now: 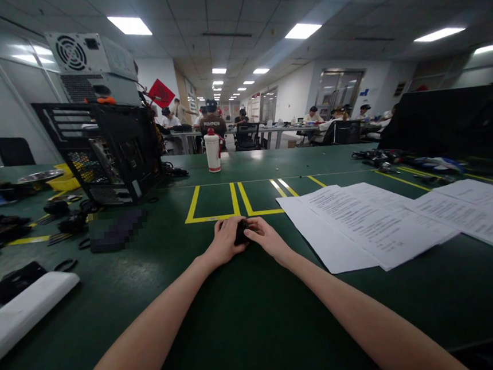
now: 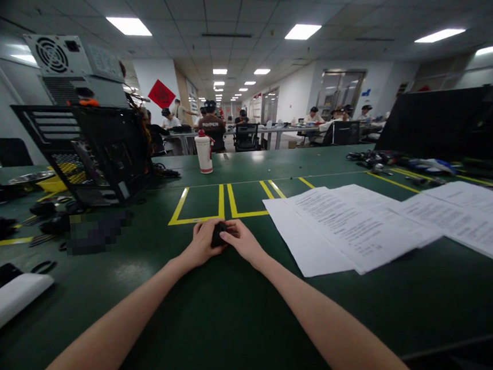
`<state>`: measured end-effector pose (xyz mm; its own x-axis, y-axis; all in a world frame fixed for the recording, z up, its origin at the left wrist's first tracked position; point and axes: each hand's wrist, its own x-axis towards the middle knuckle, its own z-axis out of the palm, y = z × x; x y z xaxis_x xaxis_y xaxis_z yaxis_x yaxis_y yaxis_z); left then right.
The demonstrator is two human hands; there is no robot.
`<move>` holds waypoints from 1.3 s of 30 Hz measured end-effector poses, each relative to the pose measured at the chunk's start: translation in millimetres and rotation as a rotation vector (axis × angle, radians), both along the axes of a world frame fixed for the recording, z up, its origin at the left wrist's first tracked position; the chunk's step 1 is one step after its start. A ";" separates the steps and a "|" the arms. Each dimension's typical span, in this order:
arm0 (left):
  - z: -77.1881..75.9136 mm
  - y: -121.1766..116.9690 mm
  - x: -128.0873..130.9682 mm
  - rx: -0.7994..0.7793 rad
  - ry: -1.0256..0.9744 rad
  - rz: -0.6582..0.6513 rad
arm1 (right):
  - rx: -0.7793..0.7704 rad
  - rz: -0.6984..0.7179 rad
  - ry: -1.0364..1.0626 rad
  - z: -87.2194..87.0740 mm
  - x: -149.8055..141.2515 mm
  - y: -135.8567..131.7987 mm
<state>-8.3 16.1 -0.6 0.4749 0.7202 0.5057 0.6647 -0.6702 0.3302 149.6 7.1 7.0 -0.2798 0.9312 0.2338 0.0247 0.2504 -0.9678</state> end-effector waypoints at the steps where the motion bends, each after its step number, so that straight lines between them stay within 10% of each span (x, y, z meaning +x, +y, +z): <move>1: -0.5 0.3 0.0 0.000 0.001 0.003 | -0.014 -0.013 -0.014 0.0 0.2 0.5; 8: 0.4 -0.6 -0.5 -0.013 0.013 0.002 | -0.076 0.150 0.063 8.1 2.8 -5.0; 18: 1.4 -2.4 0.1 0.004 0.004 -0.002 | -0.025 -0.021 -0.012 -7.8 0.6 6.2; 39: 1.4 -2.2 -0.2 -0.008 0.011 -0.010 | -0.041 0.107 0.047 -5.0 4.6 4.5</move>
<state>-8.4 13.9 0.8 0.4876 0.7195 0.4946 0.6616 -0.6742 0.3284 154.2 11.7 1.9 -0.3672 0.9059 0.2109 -0.0457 0.2089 -0.9769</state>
